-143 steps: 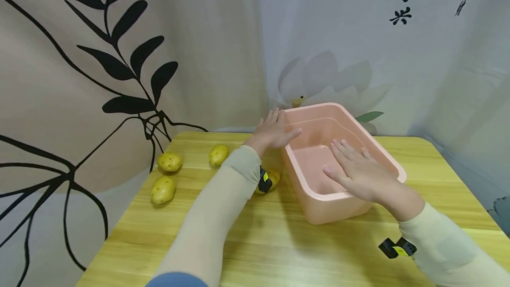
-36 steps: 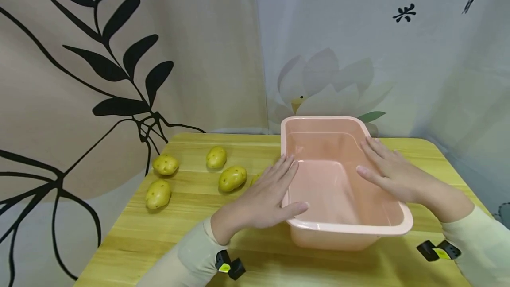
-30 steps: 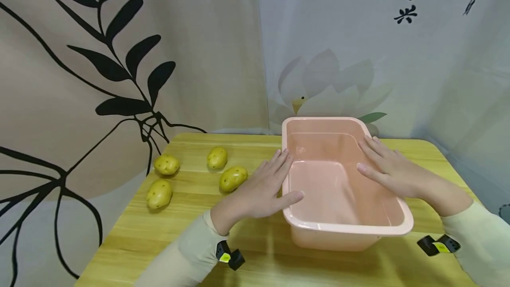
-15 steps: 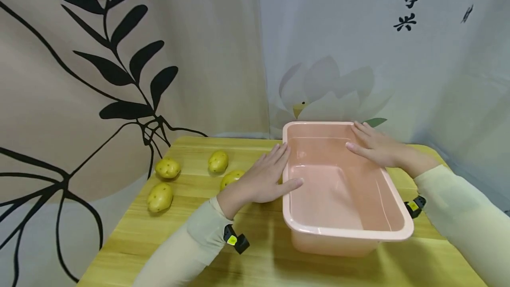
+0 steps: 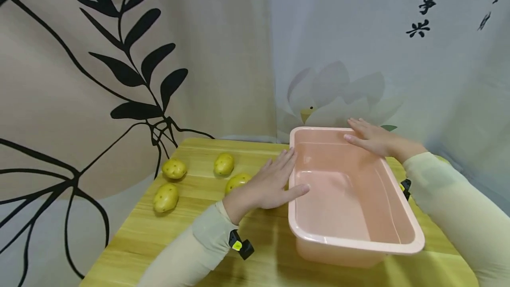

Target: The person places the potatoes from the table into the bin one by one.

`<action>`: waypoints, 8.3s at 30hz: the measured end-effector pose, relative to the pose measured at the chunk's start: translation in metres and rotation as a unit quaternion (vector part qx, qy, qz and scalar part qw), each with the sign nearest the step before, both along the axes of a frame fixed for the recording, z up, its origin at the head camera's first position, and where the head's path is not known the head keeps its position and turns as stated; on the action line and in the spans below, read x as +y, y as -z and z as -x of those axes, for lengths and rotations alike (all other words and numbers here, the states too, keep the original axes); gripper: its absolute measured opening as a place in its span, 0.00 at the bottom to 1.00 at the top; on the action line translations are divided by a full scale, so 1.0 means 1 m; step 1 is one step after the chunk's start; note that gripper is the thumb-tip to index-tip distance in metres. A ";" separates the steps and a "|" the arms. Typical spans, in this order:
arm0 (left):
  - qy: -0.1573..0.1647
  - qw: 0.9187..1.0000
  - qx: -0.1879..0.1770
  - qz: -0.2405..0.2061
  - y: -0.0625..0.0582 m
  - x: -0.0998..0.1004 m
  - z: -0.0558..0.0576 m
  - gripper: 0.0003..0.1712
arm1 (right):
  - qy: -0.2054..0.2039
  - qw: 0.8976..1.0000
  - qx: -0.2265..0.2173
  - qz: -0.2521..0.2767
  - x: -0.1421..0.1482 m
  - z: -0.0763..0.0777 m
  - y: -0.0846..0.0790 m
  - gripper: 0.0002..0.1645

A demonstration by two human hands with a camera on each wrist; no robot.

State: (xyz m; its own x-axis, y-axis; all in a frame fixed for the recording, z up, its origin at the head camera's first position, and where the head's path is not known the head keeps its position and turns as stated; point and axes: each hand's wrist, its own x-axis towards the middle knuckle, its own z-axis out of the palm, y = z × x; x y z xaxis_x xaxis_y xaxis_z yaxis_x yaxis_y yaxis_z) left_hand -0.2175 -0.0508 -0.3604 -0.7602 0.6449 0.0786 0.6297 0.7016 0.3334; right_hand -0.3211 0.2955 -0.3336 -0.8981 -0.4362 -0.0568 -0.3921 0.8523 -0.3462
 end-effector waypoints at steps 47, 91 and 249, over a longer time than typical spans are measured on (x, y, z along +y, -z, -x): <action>0.045 0.996 0.014 -0.071 0.015 -0.022 -0.034 0.47 | 0.054 0.998 0.024 0.019 -0.009 -0.061 0.010 0.47; 0.047 0.988 -0.024 -0.143 0.021 -0.017 -0.036 0.43 | 0.061 0.995 0.054 -0.065 -0.015 -0.036 0.005 0.41; 0.014 1.000 -0.008 -0.006 0.112 -0.078 0.012 0.54 | -0.014 0.985 0.130 -0.109 -0.039 -0.054 0.016 0.48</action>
State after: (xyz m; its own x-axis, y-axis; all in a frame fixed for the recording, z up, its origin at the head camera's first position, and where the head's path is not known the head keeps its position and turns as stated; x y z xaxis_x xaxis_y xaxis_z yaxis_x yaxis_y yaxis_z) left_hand -0.2295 -0.1290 -0.4719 -0.7426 0.6655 0.0751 0.6442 0.6792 0.3518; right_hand -0.2670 0.2565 -0.3494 -0.8826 -0.4635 0.0789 -0.4674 0.8832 -0.0398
